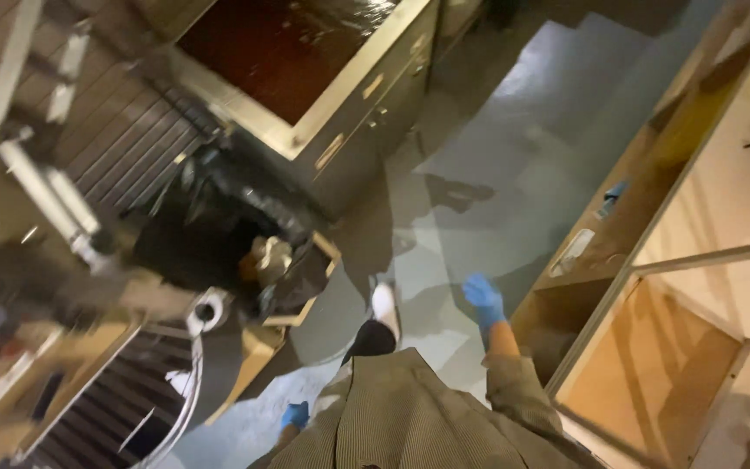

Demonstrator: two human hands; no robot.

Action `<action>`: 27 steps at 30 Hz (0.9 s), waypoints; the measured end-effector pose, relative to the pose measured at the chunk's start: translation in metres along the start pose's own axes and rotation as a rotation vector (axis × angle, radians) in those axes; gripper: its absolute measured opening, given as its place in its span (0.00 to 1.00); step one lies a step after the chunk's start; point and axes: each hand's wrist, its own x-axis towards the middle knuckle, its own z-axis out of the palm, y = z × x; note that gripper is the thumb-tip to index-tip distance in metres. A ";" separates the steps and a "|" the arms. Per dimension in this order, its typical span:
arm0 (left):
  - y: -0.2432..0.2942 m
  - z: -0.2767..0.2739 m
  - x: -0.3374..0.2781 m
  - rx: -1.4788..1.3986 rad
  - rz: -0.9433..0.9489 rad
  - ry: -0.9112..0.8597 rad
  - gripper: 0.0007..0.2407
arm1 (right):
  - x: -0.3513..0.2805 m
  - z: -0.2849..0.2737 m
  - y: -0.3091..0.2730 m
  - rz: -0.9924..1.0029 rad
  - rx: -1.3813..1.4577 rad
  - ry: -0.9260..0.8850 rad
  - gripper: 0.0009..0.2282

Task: Removing fried pastries and donuts from hot oil using a skimmer and placing fresh dough into the fryer.

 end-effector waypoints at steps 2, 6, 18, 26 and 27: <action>0.065 0.004 0.027 0.299 0.105 0.061 0.25 | 0.142 -0.065 0.014 -0.187 0.116 -0.090 0.24; 0.228 -0.016 0.090 0.278 0.151 0.118 0.21 | 0.142 -0.014 -0.151 -0.159 -0.104 0.294 0.26; 0.860 0.066 0.214 0.288 0.618 0.004 0.21 | 0.280 -0.082 -0.305 0.134 -0.254 0.607 0.22; 1.186 0.187 0.209 -0.209 0.864 -0.217 0.18 | 0.471 -0.172 -0.481 -0.008 -0.341 0.587 0.25; 1.221 0.193 0.218 -0.209 0.862 -0.210 0.18 | 0.500 -0.179 -0.500 -0.025 -0.348 0.575 0.25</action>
